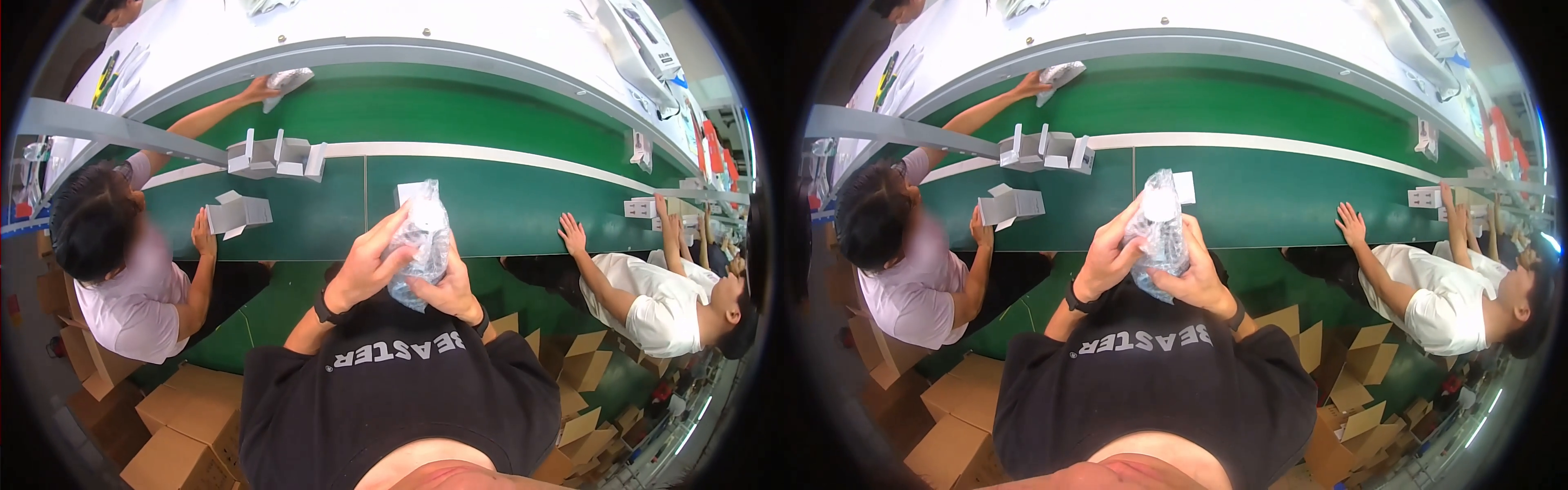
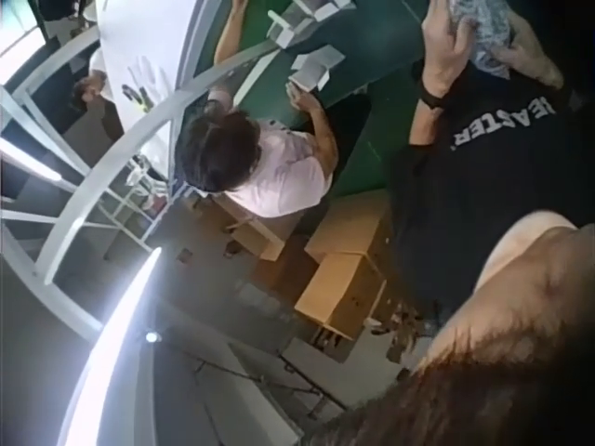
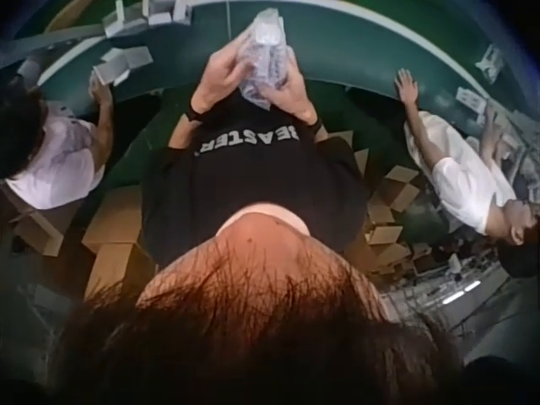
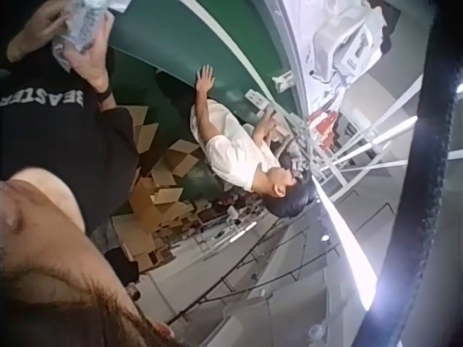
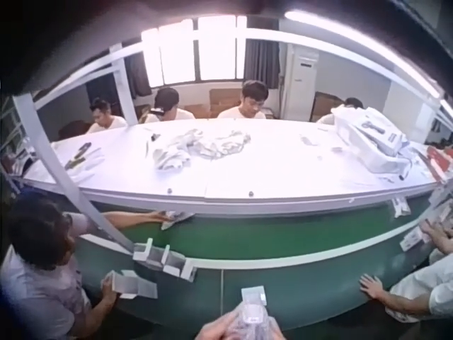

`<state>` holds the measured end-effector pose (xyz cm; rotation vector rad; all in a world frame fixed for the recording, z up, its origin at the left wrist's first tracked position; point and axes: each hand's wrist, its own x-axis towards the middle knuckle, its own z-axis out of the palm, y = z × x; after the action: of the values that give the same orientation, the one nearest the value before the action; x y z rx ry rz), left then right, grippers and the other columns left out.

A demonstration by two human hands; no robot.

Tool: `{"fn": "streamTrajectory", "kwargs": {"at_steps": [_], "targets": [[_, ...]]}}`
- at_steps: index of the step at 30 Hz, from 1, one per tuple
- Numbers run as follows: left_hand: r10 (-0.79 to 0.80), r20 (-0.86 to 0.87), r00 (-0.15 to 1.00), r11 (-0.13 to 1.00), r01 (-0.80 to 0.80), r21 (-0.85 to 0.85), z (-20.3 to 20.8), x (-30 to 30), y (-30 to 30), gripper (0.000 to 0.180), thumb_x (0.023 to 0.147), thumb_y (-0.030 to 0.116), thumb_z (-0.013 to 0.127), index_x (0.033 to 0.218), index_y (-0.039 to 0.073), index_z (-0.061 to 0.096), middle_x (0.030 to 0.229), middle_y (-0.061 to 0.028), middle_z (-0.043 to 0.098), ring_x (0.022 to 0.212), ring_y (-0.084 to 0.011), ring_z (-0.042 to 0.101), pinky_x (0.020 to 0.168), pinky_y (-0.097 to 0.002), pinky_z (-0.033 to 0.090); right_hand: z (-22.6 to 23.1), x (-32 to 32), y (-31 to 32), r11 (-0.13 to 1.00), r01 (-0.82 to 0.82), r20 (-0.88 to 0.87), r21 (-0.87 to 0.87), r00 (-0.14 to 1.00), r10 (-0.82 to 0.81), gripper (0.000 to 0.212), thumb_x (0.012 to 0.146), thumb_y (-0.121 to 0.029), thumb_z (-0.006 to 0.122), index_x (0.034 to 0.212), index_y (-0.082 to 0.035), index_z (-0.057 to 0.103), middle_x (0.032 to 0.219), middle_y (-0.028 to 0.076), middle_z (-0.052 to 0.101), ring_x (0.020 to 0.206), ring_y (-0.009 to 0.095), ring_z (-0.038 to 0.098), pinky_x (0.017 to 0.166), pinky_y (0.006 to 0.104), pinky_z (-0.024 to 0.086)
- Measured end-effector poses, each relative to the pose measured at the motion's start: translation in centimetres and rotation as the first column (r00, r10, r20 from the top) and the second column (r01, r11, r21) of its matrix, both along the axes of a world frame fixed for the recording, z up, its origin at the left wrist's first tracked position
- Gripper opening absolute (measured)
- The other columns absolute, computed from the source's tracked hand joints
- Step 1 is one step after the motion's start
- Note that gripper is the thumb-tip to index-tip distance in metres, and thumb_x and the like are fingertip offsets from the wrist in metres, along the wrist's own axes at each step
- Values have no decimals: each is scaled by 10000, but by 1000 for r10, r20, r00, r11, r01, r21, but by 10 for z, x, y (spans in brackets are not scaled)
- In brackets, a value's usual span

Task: The person packages handheld fans by placing them into bubble wrap bags, inserting them into boxes, and closing the lids. They then place the boxed fans into a large cardboard box and arrange more boxes on the table.

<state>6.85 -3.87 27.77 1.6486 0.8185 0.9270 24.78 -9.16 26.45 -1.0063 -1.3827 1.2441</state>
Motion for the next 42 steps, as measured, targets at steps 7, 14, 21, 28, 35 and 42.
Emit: {"fn": "streamTrajectory", "kwargs": {"at_steps": [7, 14, 21, 28, 35, 42], "targets": [[74, 23, 997, 976, -67, -208, 9, 11, -3, 660, 867, 118, 694, 1428, -32, 379, 1295, -178, 563, 1176, -237, 578, 974, -341, 469, -15, -23, 1, 917, 218, 500, 334, 783, -369, 880, 726, -119, 824, 1449, 37, 348, 1321, 166, 397, 1206, 280, 473, 1044, 382, 392], [161, 572, 804, 918, 90, -385, 2, 2, 11, 620, 852, 152, 689, 1375, -17, 401, 1205, -166, 578, 1118, -238, 591, 958, -364, 478, -17, -9, 7, 991, -32, -207, -128, 978, 4, 983, 743, -233, 852, 1495, 3, 263, 1375, 137, 411, 1237, 245, 480, 1073, 386, 368], [119, 623, 773, 920, 151, -363, 19, -6, 20, 797, 835, 342, 757, 1411, -23, 344, 1119, -152, 587, 1034, -241, 612, 909, -380, 506, -16, -1, 15, 805, -470, -460, -362, 841, 284, 931, 723, -238, 871, 1447, -11, 330, 1382, 89, 447, 1265, 200, 457, 1075, 375, 361], [138, 407, 903, 928, 25, -371, 27, 1, 24, 845, 802, 144, 719, 1475, -18, 234, 1085, -133, 586, 1013, -220, 615, 903, -377, 509, -7, -16, 3, 913, -155, -191, -377, 978, 87, 870, 695, -216, 888, 1383, -11, 397, 1300, 99, 476, 1224, 214, 479, 1043, 379, 387], [178, 371, 911, 878, 23, -479, 37, 4, 29, 850, 788, 37, 685, 1490, -11, 208, 1107, -117, 568, 1039, -194, 593, 938, -360, 488, 9, -18, 1, 994, 40, 298, -99, 954, -9, 881, 679, -266, 902, 1355, 12, 410, 1221, 153, 465, 1145, 279, 524, 970, 406, 442], [121, 456, 882, 885, 113, -452, 29, 1, 33, 874, 792, 37, 707, 1496, -1, 191, 1131, -116, 559, 1086, -189, 574, 965, -363, 474, 13, -21, 3, 995, 81, 332, -51, 941, -59, 831, 670, -225, 885, 1325, 12, 432, 1216, 140, 474, 1150, 274, 508, 986, 396, 410]]}}
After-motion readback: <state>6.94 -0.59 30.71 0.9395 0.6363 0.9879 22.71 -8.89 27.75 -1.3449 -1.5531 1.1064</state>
